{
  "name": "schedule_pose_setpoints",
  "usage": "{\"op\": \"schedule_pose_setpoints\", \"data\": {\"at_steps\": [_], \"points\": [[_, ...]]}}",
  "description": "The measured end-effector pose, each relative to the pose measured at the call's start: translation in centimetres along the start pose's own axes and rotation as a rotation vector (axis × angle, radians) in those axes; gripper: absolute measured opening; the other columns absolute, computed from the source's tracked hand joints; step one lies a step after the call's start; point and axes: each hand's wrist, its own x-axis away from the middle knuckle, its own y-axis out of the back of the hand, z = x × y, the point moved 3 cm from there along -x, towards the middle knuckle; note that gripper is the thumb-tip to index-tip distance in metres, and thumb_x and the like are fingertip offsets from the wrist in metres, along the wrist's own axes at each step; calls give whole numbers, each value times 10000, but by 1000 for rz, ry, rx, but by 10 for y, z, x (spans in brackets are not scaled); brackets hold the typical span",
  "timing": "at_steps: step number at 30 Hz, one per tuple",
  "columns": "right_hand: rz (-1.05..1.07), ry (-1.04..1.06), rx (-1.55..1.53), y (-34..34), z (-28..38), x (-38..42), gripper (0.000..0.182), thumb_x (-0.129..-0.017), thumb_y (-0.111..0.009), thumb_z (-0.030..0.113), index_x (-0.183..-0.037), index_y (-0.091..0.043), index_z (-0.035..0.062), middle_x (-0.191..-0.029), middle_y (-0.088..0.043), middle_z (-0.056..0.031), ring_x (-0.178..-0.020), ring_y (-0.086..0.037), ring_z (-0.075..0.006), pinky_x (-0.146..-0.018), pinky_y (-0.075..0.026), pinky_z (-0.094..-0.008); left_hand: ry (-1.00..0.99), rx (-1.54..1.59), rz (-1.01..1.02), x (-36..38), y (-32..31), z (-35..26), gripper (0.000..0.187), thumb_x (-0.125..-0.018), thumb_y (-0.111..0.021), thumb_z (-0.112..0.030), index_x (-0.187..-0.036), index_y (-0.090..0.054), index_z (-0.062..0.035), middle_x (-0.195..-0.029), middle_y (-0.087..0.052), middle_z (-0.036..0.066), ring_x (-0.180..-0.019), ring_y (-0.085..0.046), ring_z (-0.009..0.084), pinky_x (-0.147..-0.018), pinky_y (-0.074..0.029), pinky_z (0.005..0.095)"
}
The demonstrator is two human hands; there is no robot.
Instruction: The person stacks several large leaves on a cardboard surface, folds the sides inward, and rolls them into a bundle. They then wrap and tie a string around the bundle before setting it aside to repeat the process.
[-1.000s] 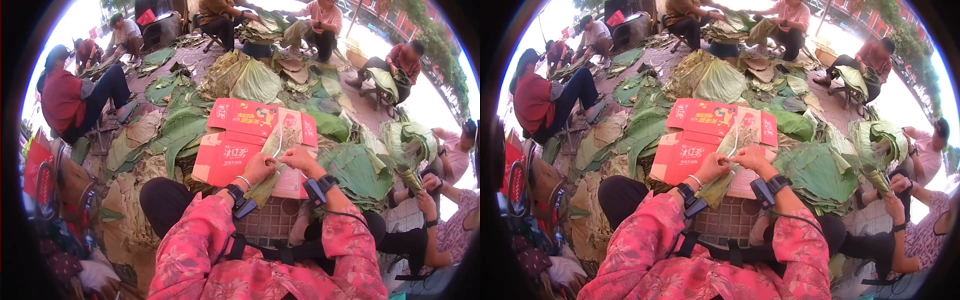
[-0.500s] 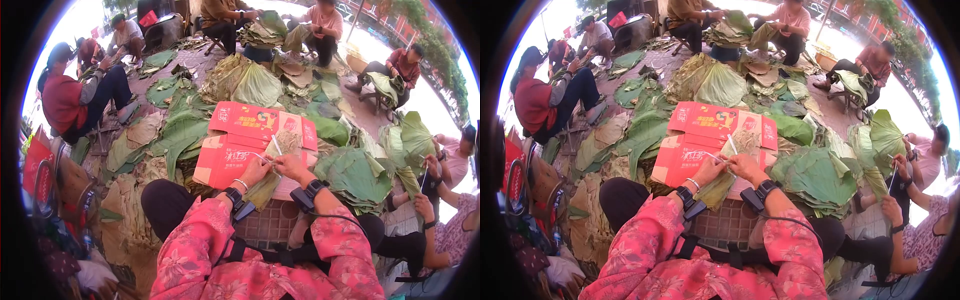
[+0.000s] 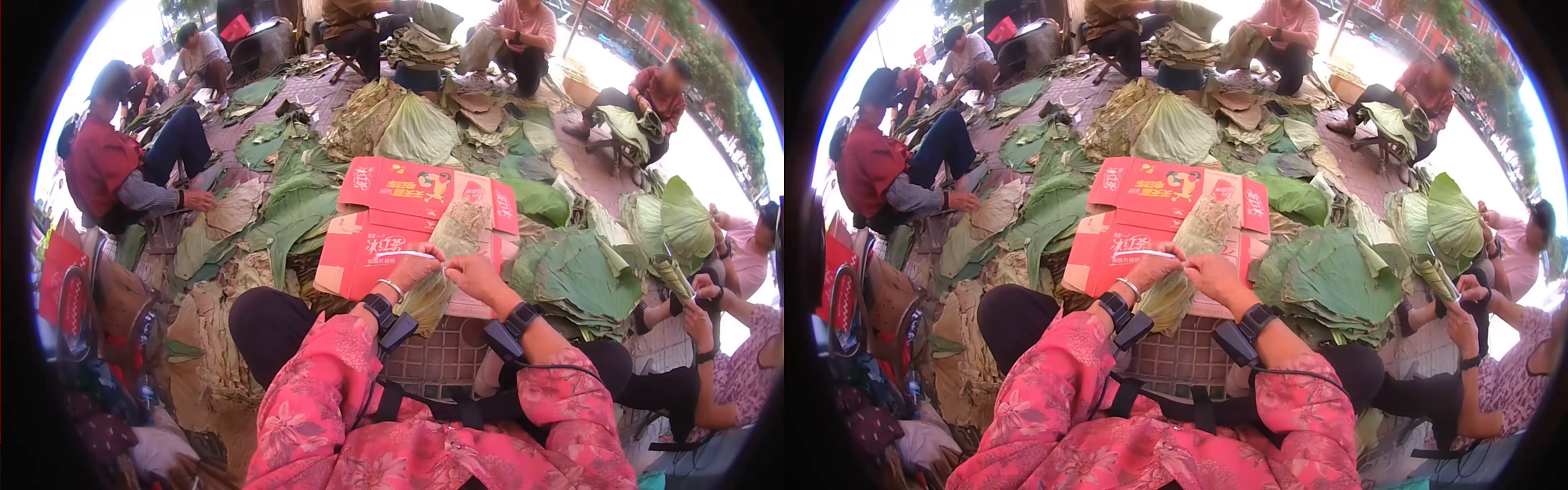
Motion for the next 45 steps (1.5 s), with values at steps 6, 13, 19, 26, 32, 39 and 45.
{"op": "schedule_pose_setpoints", "data": {"at_steps": [6, 13, 19, 26, 32, 39, 45], "points": [[-206, -175, -322, -28, -38, -20, 174, -688, -637, 128, -829, -652, 28, -700, -633, -106, -644, -598, -184, -612, -468, -308, -176, 99, -89, -1, -10, -4, 99, -770, -615, -31, -869, -614, -36, -777, -617, -4, -695, -537, 47, -622, -451, 203], [-142, -180, -290, -37, -51, -24, 111, -717, -636, 96, -798, -641, 20, -649, -592, -13, -594, -550, -101, -540, -433, -248, -444, -482, -407, 0, -16, 7, 158, -713, -596, 18, -862, -609, -35, -754, -562, 66, -687, -567, 151, -613, -454, 280], [-30, -338, -801, -30, -48, -18, 143, -808, -584, 107, -934, -608, 43, -654, -565, 15, -529, -490, -42, -454, -380, -182, -481, -371, -473, 13, -20, -12, 99, -702, -570, 22, -779, -579, -40, -733, -520, 107, -684, -555, 264, -614, -444, 333], [98, -309, -873, -32, -59, -22, 120, -825, -629, 154, -878, -598, 51, -685, -578, 18, -500, -479, -32, -441, -371, -172, -407, -267, -418, 9, -16, 1, 78, -690, -617, -21, -764, -596, -29, -749, -559, 100, -689, -569, 222, -611, -447, 311], [-12, -322, -728, -30, -57, -22, 93, -769, -636, 139, -797, -618, 53, -624, -579, -2, -535, -516, -64, -474, -405, -218, -397, -309, -398, 13, -12, -4, 83, -682, -669, -70, -753, -644, -35, -733, -568, 96, -689, -572, 217, -613, -450, 308], [-296, -258, 169, -19, -53, -12, 160, -721, -548, 236, -742, -596, 84, -676, -606, -140, -647, -592, -321, -582, -461, -412, -339, -399, -544, 27, -12, 1, 111, -641, -726, -106, -686, -652, -37, -724, -561, 94, -697, -567, 229, -629, -459, 321], [-409, -369, 53, -33, -70, 10, 150, -722, -567, 185, -787, -560, 49, -714, -593, -145, -693, -592, -308, -624, -468, -398, -337, -567, -552, 27, -1, 20, 130, -643, -712, -97, -715, -628, -29, -737, -568, 99, -674, -572, 227, -629, -470, 328]]}}
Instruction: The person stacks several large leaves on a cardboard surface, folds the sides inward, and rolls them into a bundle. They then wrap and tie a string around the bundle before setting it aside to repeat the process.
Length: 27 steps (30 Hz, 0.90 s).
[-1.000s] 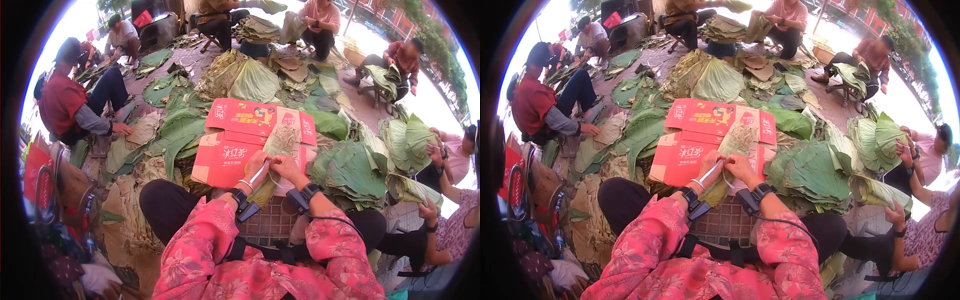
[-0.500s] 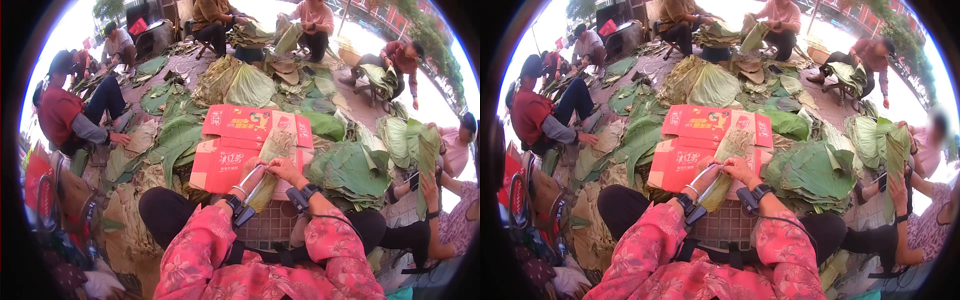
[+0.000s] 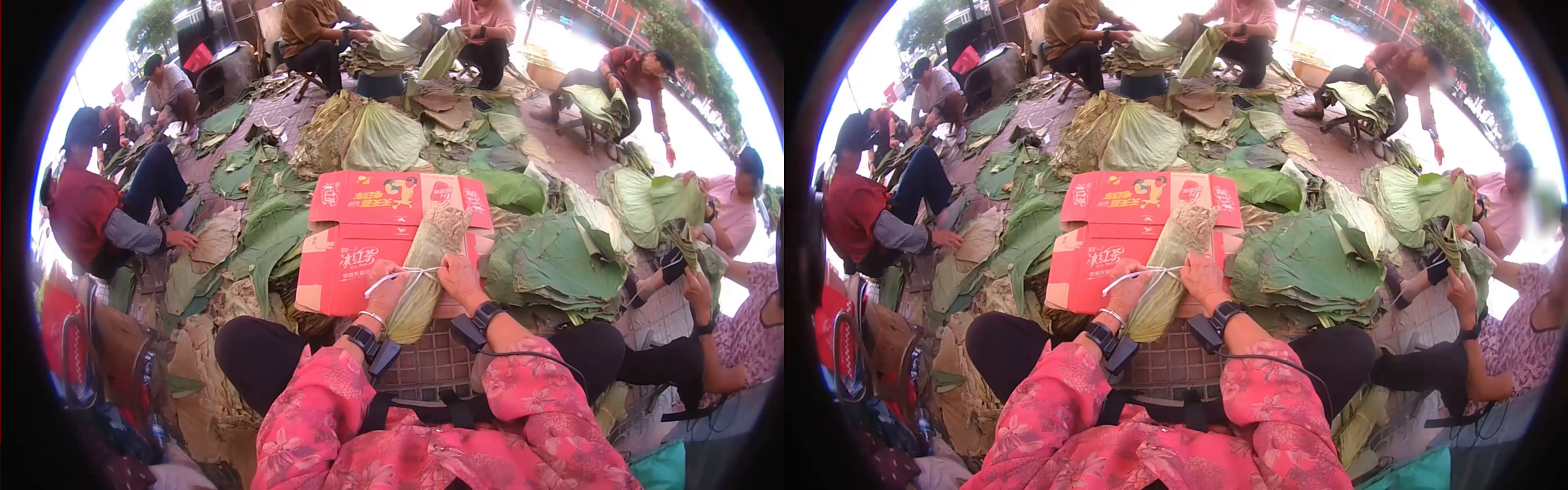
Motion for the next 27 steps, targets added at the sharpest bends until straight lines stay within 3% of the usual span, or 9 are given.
{"op": "schedule_pose_setpoints", "data": {"at_steps": [4, 7, 10, 11, 13, 16, 20, 23, 27], "points": [[-183, -167, -326, -1, -24, 10, 292, -721, -659, 167, -931, -545, -2, -720, -590, -126, -691, -600, -236, -646, -479, -354, 293, 227, 111, -4, 4, -1, 307, -702, -691, -115, -964, -574, -6, -788, -607, 108, -696, -601, 177, -648, -483, 303], [-181, -283, -477, -18, -22, 26, 405, -740, -683, 233, -1042, -550, -2, -791, -626, -108, -746, -616, -207, -677, -485, -326, 335, 75, 252, -2, -1, -18, 397, -707, -697, -115, -1052, -543, 7, -836, -627, 101, -731, -615, 170, -673, -498, 289], [-68, -335, -554, -11, -11, 42, 560, -717, -683, 310, -1106, -508, -53, -961, -611, -219, -925, -591, -340, -800, -456, -390, 429, 554, 335, 9, -20, -15, 406, -727, -690, -87, -1088, -533, 10, -883, -636, 79, -763, -623, 163, -710, -507, 279], [-48, -343, -610, -13, -14, 45, 562, -731, -680, 318, -1127, -505, -41, -1009, -602, -200, -948, -585, -299, -815, -450, -378, 511, 684, 399, 12, -24, -11, 400, -738, -686, -82, -1096, -530, 5, -901, -634, 74, -780, -622, 160, -716, -507, 279], [-72, -448, -700, -1, -6, 50, 495, -755, -680, 269, -1125, -527, -22, -932, -628, -127, -843, -599, -205, -747, -470, -328, 675, 943, 528, 16, -20, -23, 390, -759, -679, -71, -1111, -524, -4, -938, -631, 63, -812, -620, 155, -728, -507, 280], [-115, -449, -830, 27, 20, 62, 415, -787, -671, 214, -1111, -540, -9, -916, -634, -76, -788, -593, -137, -712, -479, -290, 652, 1156, 450, 15, -19, -50, 355, -799, -661, -94, -1118, -525, -17, -971, -624, 66, -864, -612, 154, -763, -503, 287], [-54, -327, -1090, 92, 38, 71, 330, -825, -650, 159, -1092, -536, 4, -949, -610, -46, -795, -568, -102, -710, -478, -263, 559, 1335, 573, 5, -3, -109, 344, -837, -637, -169, -1126, -524, -21, -971, -610, 48, -797, -588, 117, -680, -477, 242], [-192, -245, -1093, 182, 39, 82, 318, -824, -653, 131, -1091, -539, 0, -908, -613, -34, -804, -555, -83, -701, -467, -246, 422, 1193, 718, 1, 6, -132, 326, -863, -607, -207, -1121, -533, -21, -905, -600, 30, -684, -532, 69, -562, -395, 183], [-480, -213, -956, 306, 2, 130, 256, -847, -628, 139, -1053, -538, 16, -922, -598, -15, -778, -561, -82, -698, -473, -238, 488, 1078, 681, 11, -7, -102, 305, -860, -600, -178, -1108, -540, -11, -880, -610, 37, -671, -537, 60, -563, -403, 170]]}}
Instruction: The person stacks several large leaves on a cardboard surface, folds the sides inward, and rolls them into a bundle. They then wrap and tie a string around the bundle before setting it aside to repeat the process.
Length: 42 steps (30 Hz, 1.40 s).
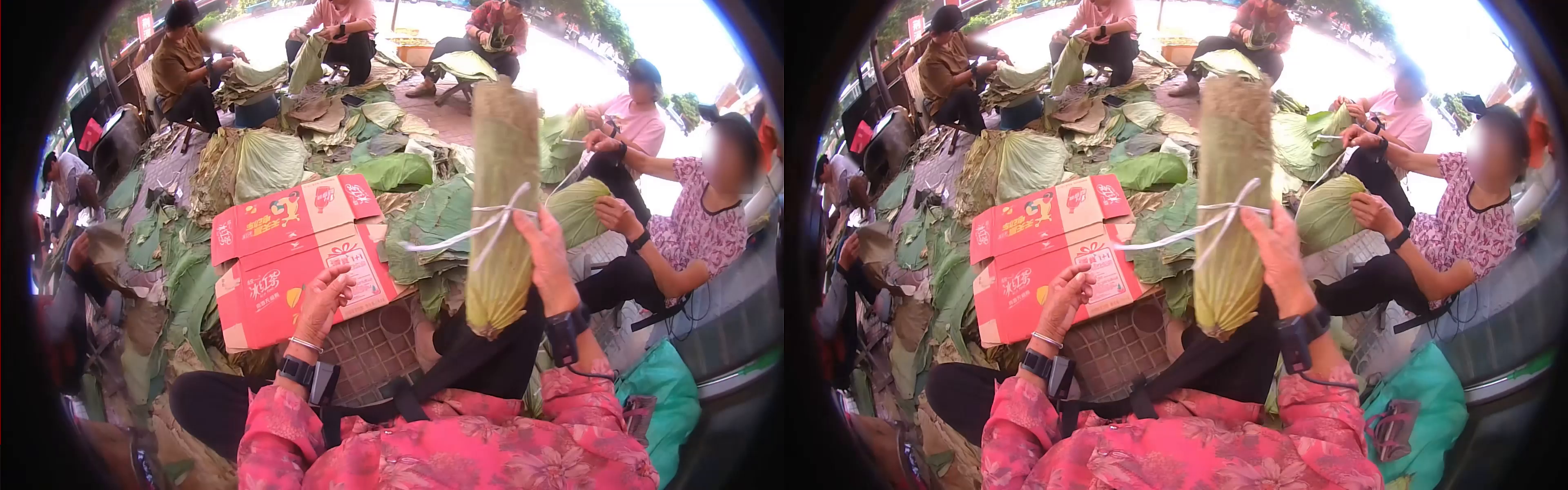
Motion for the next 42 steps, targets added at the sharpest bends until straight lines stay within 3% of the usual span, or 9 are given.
{"op": "schedule_pose_setpoints", "data": {"at_steps": [9, 11, 13, 16, 19, 23, 28, 31, 42], "points": [[-324, -364, 260, 234, -67, 117, 201, -857, -574, 126, -1016, -559, 3, -890, -633, -61, -768, -608, -126, -663, -496, -263, 54, 2, -142, -3, 24, 31, 285, -850, -591, -135, -1101, -543, -7, -846, -617, 49, -629, -533, 48, -531, -398, 152], [-379, -581, 991, 298, -155, 166, 444, -765, -655, 259, -1071, -526, -36, -947, -627, -142, -837, -613, -233, -747, -487, -354, 77, -10, -148, -4, 23, 40, 276, -849, -589, -134, -1092, -547, -10, -846, -618, 47, -622, -532, 45, -524, -398, 148], [-378, -252, 1407, 339, -254, 223, 634, -702, -660, 347, -1154, -473, -57, -1021, -605, -226, -921, -593, -361, -799, -465, -410, 115, -37, -149, -2, 24, 48, 272, -848, -588, -137, -1086, -549, -10, -846, -619, 47, -613, -533, 43, -517, -396, 145], [-434, -563, 1397, 279, -211, 194, 657, -664, -678, 331, -1162, -471, -43, -1027, -582, -255, -964, -557, -408, -833, -446, -441, 126, -99, -165, 3, 30, 52, 270, -843, -589, -138, -1079, -552, -13, -840, -622, 45, -601, -535, 40, -507, -391, 140], [-274, -541, 1615, 254, -167, 161, 628, -669, -691, 301, -1158, -478, -31, -1045, -563, -240, -999, -531, -406, -864, -433, -436, 149, -131, -192, 5, 34, 56, 270, -836, -593, -136, -1075, -558, -17, -825, -625, 40, -599, -539, 40, -507, -391, 141], [-258, 135, 1456, 231, -133, 98, 475, -710, -681, 154, -1121, -500, -2, -1084, -542, -193, -1027, -510, -372, -886, -415, -410, 138, -200, -183, 6, 31, 58, 273, -829, -597, -134, -1074, -564, -20, -807, -627, 29, -606, -540, 42, -514, -393, 151], [68, 429, 1247, 161, -105, 7, 446, -711, -700, 163, -1110, -544, 38, -1099, -560, -178, -1026, -520, -362, -875, -424, -399, 155, -285, -155, 5, 24, 63, 275, -827, -598, -139, -1074, -565, -20, -805, -627, 23, -618, -538, 45, -528, -395, 162], [167, -108, 1262, 168, -136, -21, 346, -729, -688, 183, -1028, -612, 25, -955, -622, -188, -899, -581, -360, -809, -461, -399, 152, -292, -163, 8, 21, 60, 260, -836, -583, -119, -1074, -560, -19, -804, -621, 23, -615, -538, 45, -528, -400, 160], [40, 274, 1119, 148, -99, 4, 233, -716, -673, 83, -934, -612, 29, -775, -608, -117, -710, -600, -276, -666, -480, -358, 189, -347, -135, 4, 14, 66, 269, -834, -595, -141, -1073, -567, -22, -785, -614, 3, -619, -539, 42, -536, -407, 169]]}}
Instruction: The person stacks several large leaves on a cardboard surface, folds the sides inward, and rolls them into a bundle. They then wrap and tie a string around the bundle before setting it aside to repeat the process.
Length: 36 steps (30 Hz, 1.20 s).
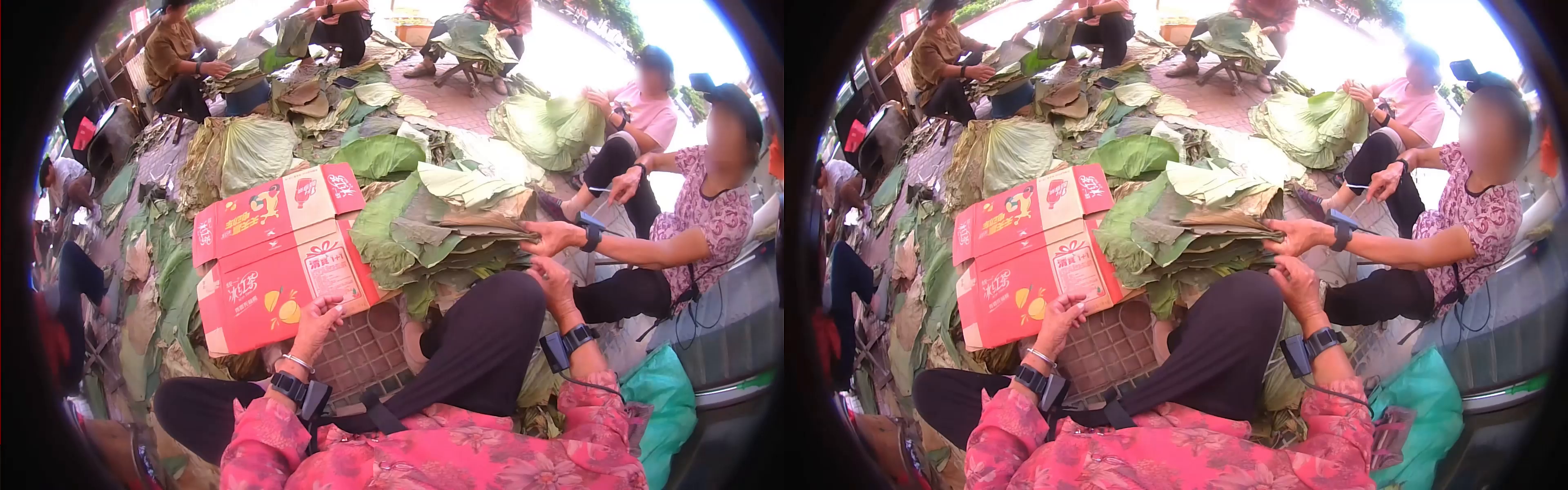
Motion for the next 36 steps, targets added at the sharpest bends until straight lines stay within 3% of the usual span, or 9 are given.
{"op": "schedule_pose_setpoints", "data": {"at_steps": [3, 8, 20, 23, 24, 25, 27, 31, 36], "points": [[-176, 356, 233, 13, 36, -11, 242, -681, -687, 65, -906, -601, 43, -808, -597, -104, -755, -587, -278, -666, -474, -356, 7, -39, 7, -2, -7, 1, 258, -833, -597, -140, -1061, -577, -22, -767, -605, -11, -608, -535, 36, -529, -405, 169], [13, 343, 369, -4, 35, -31, 438, -599, -701, 123, -1010, -562, 61, -1044, -538, -83, -1062, -465, -264, -872, -332, -406, -9, -43, -6, -1, -10, 2, 234, -830, -594, -134, -1037, -587, -24, -759, -604, -19, -597, -532, 33, -523, -399, 166], [20, 531, 568, -1, 30, -85, 200, -608, -613, 79, -805, -577, 93, -933, -538, -42, -947, -511, -244, -768, -361, -383, 15, -15, -9, 4, -7, 1, 227, -828, -591, -104, -1035, -582, -12, -777, -610, -3, -601, -544, 45, -541, -422, 172], [209, 224, 299, 20, 54, -120, 173, -647, -630, 116, -803, -572, 73, -897, -572, -97, -875, -556, -308, -710, -415, -396, -29, -45, -31, 9, -12, -17, 230, -823, -599, -72, -1039, -579, 3, -781, -601, 0, -635, -543, 46, -575, -453, 188], [281, 593, 463, 32, 73, -127, 205, -687, -649, 173, -836, -575, 54, -856, -597, -159, -807, -573, -361, -682, -441, -413, -124, -58, -53, 9, -11, -29, 228, -824, -599, -64, -1040, -578, 6, -785, -598, 1, -650, -540, 46, -586, -456, 190], [269, 174, 138, 40, 93, -141, 243, -706, -651, 212, -875, -595, 46, -794, -599, -190, -811, -573, -356, -694, -434, -422, -222, -71, -75, 6, -8, -45, 225, -826, -598, -55, -1041, -577, 9, -789, -594, 2, -666, -536, 45, -596, -459, 193], [269, 331, 14, 39, 124, -163, 210, -738, -623, 170, -822, -569, -15, -649, -535, -151, -611, -530, -215, -597, -409, -312, -463, -98, -160, 9, 0, -93, 216, -833, -592, -44, -1042, -578, 4, -809, -587, 0, -705, -528, 44, -615, -453, 190], [651, 423, -23, 40, 231, -182, 230, -721, -625, 178, -856, -595, -5, -667, -558, -141, -624, -535, -185, -607, -416, -324, -839, -269, -281, 32, 18, -233, 230, -847, -590, -87, -1073, -583, -46, -911, -595, 7, -759, -525, 54, -651, -440, 202], [855, 590, -62, 9, 337, -170, 230, -671, -640, 165, -843, -645, 12, -713, -631, -105, -650, -591, -202, -612, -444, -343, -907, -780, 119, 66, -30, -325, 762, -692, -728, -295, -1315, -377, -31, -1207, -540, 123, -1131, -484, 215, -975, -345, 361]]}}
